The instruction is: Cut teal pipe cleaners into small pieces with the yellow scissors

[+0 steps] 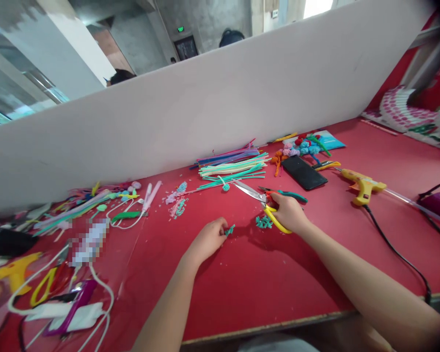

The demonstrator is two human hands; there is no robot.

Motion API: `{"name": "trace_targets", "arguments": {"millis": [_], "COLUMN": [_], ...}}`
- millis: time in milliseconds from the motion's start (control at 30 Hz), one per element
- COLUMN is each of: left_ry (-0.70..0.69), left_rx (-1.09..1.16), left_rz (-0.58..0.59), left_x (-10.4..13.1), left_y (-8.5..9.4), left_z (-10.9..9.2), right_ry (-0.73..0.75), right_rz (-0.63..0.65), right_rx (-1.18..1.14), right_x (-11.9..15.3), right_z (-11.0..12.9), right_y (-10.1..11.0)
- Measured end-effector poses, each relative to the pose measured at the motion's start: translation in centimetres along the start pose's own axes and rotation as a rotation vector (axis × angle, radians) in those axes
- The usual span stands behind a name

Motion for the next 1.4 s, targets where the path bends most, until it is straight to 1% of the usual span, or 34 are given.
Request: {"name": "trace_targets", "arguments": {"millis": [133,200,400,467,533,633,700,800,900,1000,1067,1133,1200,1300,1400], "left_ry": [-0.06,-0.082,-0.121,-0.125,-0.128,-0.134,-0.124,-0.076,-0.048,-0.011,0.025,0.034,-0.002,-0.082,-0.115], "left_rx": [-0.033,-0.04,-0.042,-0.026,-0.01,0.077,0.185,0.379,0.499,0.618,0.69,0.752,0.85,0.994,1.041], "left_rz": [-0.106,-0.154,-0.21,-0.213,-0.215,-0.238,-0.252,-0.198,-0.136,-0.121,-0.133,-0.157,-0.171,-0.173,-0.188], "left_x": [-1.8,-2.4,-2.5,-2.5,-2.5,-2.4,-2.4,-2.4,-2.4,-2.4,-2.3,-2.1,-1.8,-1.1,-0.7], "left_y": [1.5,1.6,-0.5,-0.8,-0.7,0.2,0.9,0.9,0.7,0.7,0.7,0.6,0.3,-0.2,-0.4], "left_z": [-1.1,-1.4,-1.8,-1.7,-1.5,-0.9,-0.2,1.0,1.5,1.6,1.7,1.4,0.6,-0.9,-1.8], "right_ry": [-0.008,-0.013,-0.005,-0.006,-0.009,-0.023,-0.036,-0.055,-0.069,-0.062,-0.05,-0.039,-0.029,-0.012,-0.025], "right_rz": [-0.008,-0.01,0.03,0.045,0.058,0.063,0.058,0.053,0.053,0.08,0.117,0.159,0.201,0.284,0.337], "right_rx": [0.014,0.02,0.013,0.008,0.001,-0.006,-0.011,-0.027,-0.056,-0.104,-0.147,-0.196,-0.249,-0.347,-0.436], "right_x": [-0.1,-0.1,0.0,0.1,0.1,0.1,0.1,0.0,-0.2,-0.3,-0.4,-0.4,-0.2,0.2,0.7], "right_z": [-0.1,-0.1,0.2,0.3,0.4,0.4,0.3,0.2,0.3,1.2,2.1,3.2,4.4,6.2,7.7], "right_y": [0.1,0.1,-0.2,-0.5,-0.7,-0.8,-0.8,-0.6,-0.3,-0.1,0.1,0.1,0.0,-0.8,-1.9]}}
Point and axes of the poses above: each hand's wrist, its own x-axis away from the middle knuckle, its own y-axis out of the back of the hand, z = x × y, the point moved 7 cm from there along -x, towards the middle knuckle, and after that the axes turned 12 degrees about x, right-handed, at the moved point
